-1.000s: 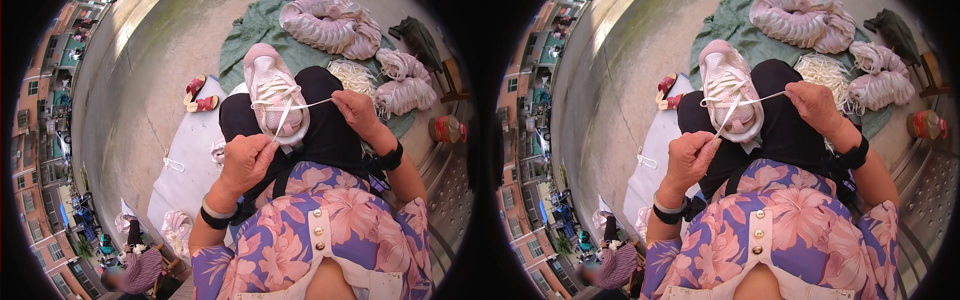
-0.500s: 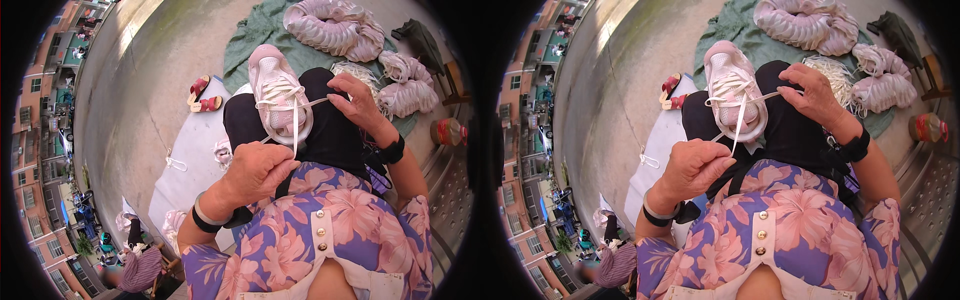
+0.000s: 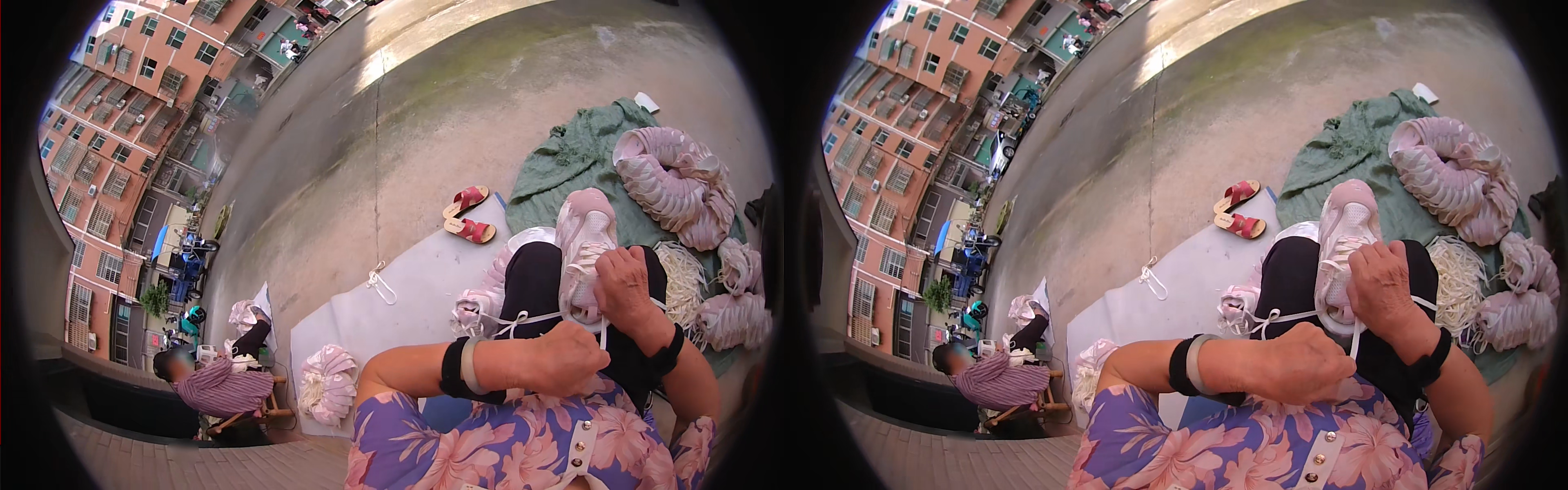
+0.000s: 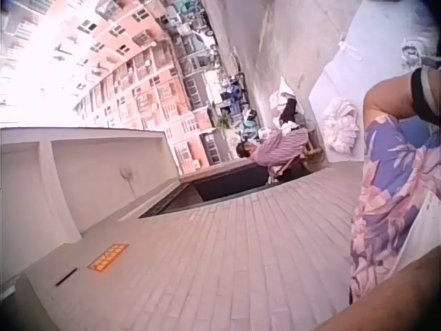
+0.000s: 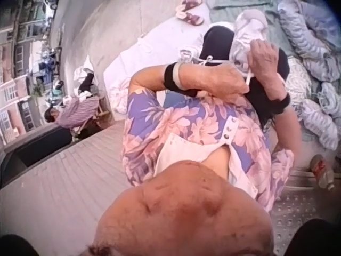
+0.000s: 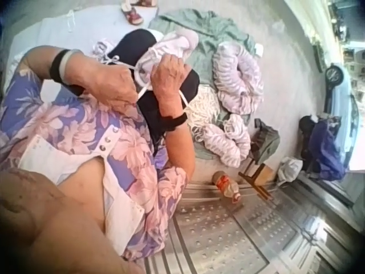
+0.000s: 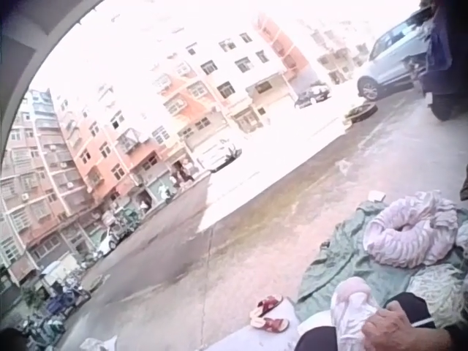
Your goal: Thread laces through the eyelets of pink and white sneakers.
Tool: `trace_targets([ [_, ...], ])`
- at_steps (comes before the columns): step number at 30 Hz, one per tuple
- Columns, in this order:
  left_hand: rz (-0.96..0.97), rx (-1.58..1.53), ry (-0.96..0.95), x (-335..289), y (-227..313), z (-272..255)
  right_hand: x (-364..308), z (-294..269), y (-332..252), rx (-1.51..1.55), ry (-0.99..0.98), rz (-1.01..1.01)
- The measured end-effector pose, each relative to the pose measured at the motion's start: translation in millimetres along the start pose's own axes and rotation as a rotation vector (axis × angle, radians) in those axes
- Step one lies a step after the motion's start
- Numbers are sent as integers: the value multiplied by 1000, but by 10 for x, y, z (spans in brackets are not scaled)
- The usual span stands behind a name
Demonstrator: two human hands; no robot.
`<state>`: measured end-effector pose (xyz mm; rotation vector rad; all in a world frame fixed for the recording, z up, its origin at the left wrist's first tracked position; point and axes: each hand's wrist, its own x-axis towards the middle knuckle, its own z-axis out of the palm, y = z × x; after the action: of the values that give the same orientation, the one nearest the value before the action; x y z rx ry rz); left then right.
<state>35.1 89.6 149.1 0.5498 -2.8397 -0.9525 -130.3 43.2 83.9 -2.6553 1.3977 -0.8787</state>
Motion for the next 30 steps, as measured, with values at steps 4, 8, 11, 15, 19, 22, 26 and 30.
trace_targets([
  [4, -40, 33, 80, -93, -53, -79, 147, 152, -16, 234, 49, 120],
  [8, -160, 137, 71, -224, -116, -128, 289, 14, -23, 848, -170, 381],
  [11, -182, 247, 246, -371, -185, -140, 428, -411, 18, 1424, -293, 549],
  [15, -315, 417, 330, -603, -447, -187, 421, -1010, 247, 1273, -282, 526],
  [19, -379, 593, 392, -942, -882, -287, 155, -1387, 655, 904, -360, 540],
  [22, -411, 611, 473, -1201, -1202, -212, -315, -1489, 906, 576, -378, 542],
  [26, -564, 480, 615, -1531, -1394, -39, -984, -1314, 1105, 324, -331, 435],
  [30, -745, 329, 547, -1640, -1480, 132, -1529, -1201, 1172, 279, -373, 650],
])
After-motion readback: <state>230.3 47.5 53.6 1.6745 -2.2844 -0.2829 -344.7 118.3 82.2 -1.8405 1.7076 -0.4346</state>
